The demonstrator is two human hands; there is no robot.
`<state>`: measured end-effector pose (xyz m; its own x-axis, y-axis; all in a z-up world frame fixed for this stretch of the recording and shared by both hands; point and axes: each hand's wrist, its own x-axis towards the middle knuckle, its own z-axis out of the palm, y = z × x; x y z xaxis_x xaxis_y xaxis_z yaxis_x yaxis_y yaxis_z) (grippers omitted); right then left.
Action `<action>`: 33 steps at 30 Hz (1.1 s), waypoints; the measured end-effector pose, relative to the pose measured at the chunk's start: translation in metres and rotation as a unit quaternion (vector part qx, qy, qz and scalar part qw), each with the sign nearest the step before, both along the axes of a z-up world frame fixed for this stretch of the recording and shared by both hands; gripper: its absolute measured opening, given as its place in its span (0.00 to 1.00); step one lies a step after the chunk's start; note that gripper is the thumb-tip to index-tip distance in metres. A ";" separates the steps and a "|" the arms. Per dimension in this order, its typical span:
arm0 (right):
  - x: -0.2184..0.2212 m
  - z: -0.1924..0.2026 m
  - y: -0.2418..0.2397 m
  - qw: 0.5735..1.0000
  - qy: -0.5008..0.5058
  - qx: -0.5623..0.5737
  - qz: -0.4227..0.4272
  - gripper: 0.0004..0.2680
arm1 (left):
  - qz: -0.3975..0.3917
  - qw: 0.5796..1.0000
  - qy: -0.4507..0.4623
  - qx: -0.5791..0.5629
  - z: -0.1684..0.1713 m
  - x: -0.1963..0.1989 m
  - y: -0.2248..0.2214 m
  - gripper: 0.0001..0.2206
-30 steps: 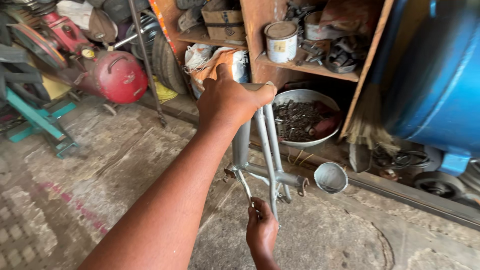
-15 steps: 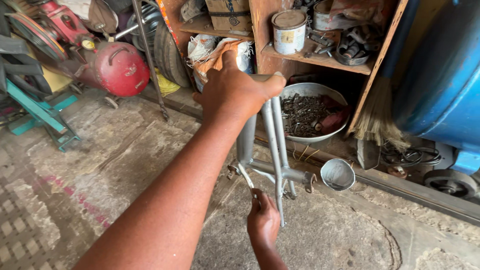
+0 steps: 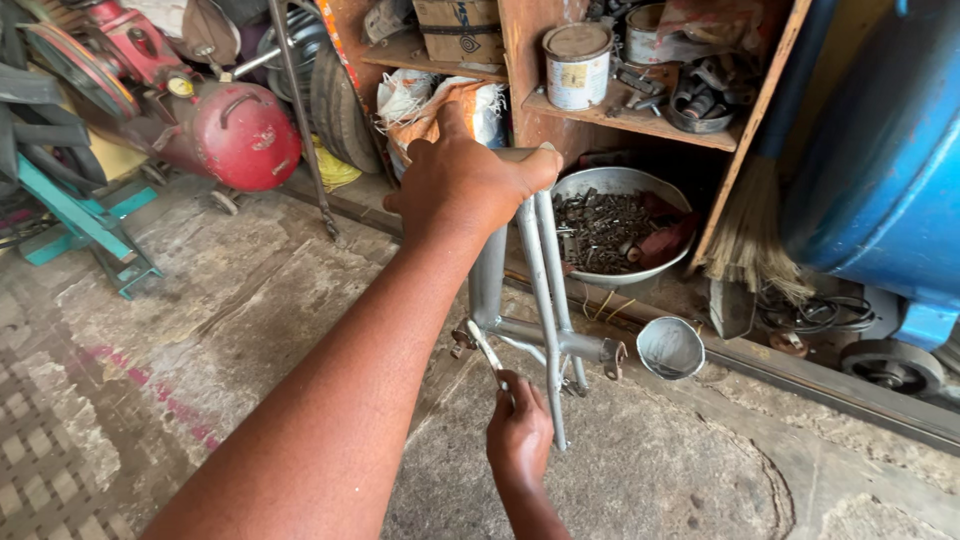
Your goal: The person cleans a silver bicycle frame by hand using a toothbrush and a small cup of cleaning fluid, reaching into the joints and internal tubes of the frame.
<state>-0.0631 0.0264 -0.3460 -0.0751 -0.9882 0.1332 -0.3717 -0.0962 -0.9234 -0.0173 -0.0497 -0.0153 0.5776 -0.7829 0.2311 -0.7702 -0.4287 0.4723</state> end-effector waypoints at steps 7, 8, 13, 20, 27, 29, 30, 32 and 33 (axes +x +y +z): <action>-0.013 -0.014 0.015 0.999 -0.029 0.015 -0.001 0.09 | 0.014 1.000 -0.006 -0.007 0.000 0.001 -0.005 0.54; -0.009 -0.011 0.014 0.999 -0.044 -0.004 0.000 0.09 | 0.020 1.000 -0.007 -0.006 -0.001 0.000 -0.004 0.54; -0.007 0.007 0.005 0.993 -0.071 0.099 0.006 0.09 | 0.027 1.000 -0.003 0.009 0.002 -0.006 -0.004 0.54; -0.019 0.038 0.004 0.994 0.074 -0.081 0.004 0.11 | 0.036 0.999 -0.010 0.026 0.003 -0.019 -0.011 0.54; -0.018 0.085 -0.018 0.955 0.249 -0.127 0.097 0.15 | 0.028 0.998 -0.048 -0.005 -0.004 -0.047 -0.018 0.55; -0.028 0.090 -0.014 0.955 0.263 -0.092 0.104 0.15 | 0.023 0.998 -0.053 -0.009 -0.006 -0.053 -0.016 0.56; -0.035 0.092 -0.012 0.959 0.254 -0.079 0.099 0.15 | 0.021 0.998 -0.055 -0.012 -0.005 -0.056 -0.015 0.56; -0.045 0.094 -0.008 0.965 0.240 -0.033 0.096 0.17 | 0.017 0.999 -0.030 -0.004 -0.003 -0.061 -0.011 0.57; -0.048 0.095 -0.006 0.967 0.234 -0.001 0.098 0.17 | 0.015 1.000 -0.017 0.000 -0.002 -0.064 -0.009 0.58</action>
